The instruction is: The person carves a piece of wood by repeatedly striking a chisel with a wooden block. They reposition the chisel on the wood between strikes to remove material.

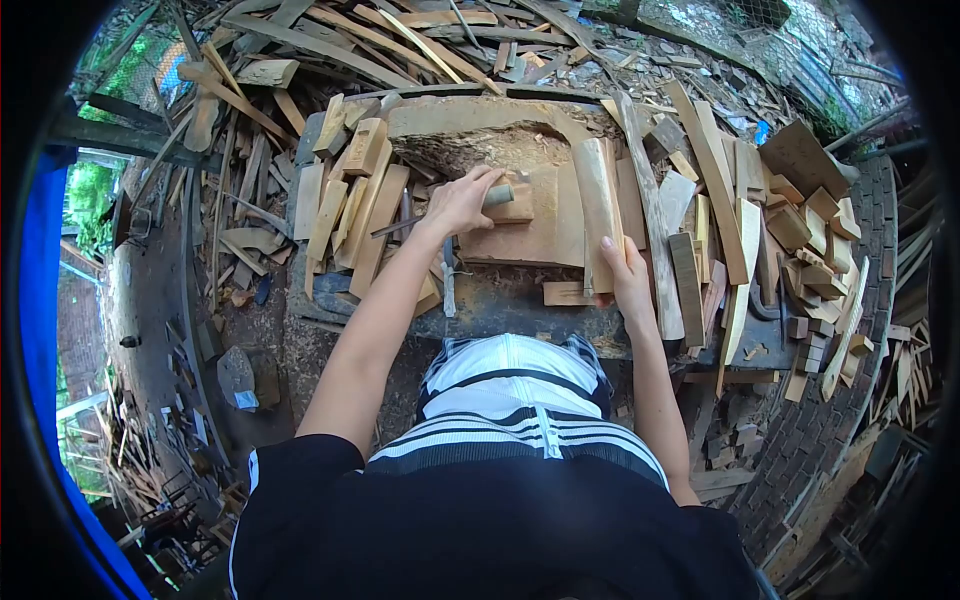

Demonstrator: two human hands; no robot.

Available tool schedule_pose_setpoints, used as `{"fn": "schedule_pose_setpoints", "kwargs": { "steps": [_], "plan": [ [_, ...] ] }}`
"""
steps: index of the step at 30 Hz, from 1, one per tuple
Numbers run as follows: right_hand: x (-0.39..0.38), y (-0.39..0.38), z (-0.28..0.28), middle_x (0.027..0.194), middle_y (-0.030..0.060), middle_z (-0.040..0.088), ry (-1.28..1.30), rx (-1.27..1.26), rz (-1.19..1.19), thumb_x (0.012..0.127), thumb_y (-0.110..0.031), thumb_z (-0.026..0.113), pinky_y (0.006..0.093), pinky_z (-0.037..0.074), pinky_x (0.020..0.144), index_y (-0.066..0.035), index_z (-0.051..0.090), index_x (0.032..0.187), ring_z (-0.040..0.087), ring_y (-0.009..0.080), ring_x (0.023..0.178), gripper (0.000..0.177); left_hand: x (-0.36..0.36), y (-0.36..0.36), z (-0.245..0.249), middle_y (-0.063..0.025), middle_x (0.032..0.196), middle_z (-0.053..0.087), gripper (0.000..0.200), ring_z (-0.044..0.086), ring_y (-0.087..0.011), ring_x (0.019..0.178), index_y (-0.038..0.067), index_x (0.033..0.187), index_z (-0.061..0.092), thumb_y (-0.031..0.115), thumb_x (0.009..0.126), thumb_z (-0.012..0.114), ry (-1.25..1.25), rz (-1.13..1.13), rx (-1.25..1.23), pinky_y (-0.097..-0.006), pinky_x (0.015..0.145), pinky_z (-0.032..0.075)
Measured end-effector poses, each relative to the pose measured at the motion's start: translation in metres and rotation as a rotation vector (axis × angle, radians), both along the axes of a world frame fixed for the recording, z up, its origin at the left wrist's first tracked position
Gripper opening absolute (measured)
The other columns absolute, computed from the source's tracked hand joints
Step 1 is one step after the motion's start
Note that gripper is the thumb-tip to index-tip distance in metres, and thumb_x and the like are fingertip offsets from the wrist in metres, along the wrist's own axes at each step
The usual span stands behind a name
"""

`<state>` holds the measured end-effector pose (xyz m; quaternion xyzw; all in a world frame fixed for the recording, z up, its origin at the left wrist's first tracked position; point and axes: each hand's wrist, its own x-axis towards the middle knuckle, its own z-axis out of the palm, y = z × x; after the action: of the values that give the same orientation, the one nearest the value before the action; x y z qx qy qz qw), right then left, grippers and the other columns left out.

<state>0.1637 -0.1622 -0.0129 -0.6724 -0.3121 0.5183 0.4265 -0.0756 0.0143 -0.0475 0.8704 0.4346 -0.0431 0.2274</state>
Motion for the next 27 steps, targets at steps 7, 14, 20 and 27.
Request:
{"fn": "schedule_pose_setpoints", "kwargs": {
  "steps": [7,14,20,27],
  "plan": [
    [-0.01,-0.005,-0.006,0.068,0.0036,0.055,-0.038,-0.037,0.052,0.097,-0.042,0.052,0.0231,0.042,0.033,-0.004,0.054,0.106,0.053,0.011,0.044,0.04,-0.016,0.0,0.02,0.0021,0.144,0.046,0.089,0.058,-0.0275,0.118,0.028,0.141,0.044,0.007,0.062,0.078,0.117,-0.162,-0.047,-0.04,0.095,0.053],
    [-0.014,-0.008,0.0,0.068,0.0036,0.055,-0.03,-0.034,0.057,0.095,-0.043,0.055,0.023,0.041,0.033,-0.002,0.055,0.108,0.054,0.0107,0.046,0.043,-0.034,0.029,0.073,-0.0019,0.083,0.051,0.041,0.057,-0.0112,0.072,0.007,0.121,0.05,0.029,0.091,0.068,-1.201,0.523,-0.586,-0.03,0.071,0.051],
    [-0.013,-0.006,0.001,0.069,0.0037,0.055,-0.057,-0.025,0.048,0.096,-0.042,0.053,0.0228,0.041,0.033,-0.003,0.055,0.108,0.053,0.0108,0.046,0.042,-0.012,0.032,0.052,-0.002,0.07,0.051,0.032,0.052,-0.0095,0.049,0.007,0.093,0.049,0.034,0.093,0.066,-1.612,0.82,-0.088,-0.0267,0.042,0.047],
    [-0.012,-0.011,0.0,0.07,0.006,0.055,-0.047,-0.019,0.039,0.095,-0.044,0.054,0.024,0.043,0.035,-0.001,0.054,0.105,0.053,0.0122,0.045,0.044,0.012,0.034,0.049,0.0006,0.057,0.045,0.032,0.045,-0.0081,0.039,0.008,0.093,0.046,0.031,0.092,0.068,-1.658,1.032,0.087,-0.0241,0.033,0.037]
  ]
}}
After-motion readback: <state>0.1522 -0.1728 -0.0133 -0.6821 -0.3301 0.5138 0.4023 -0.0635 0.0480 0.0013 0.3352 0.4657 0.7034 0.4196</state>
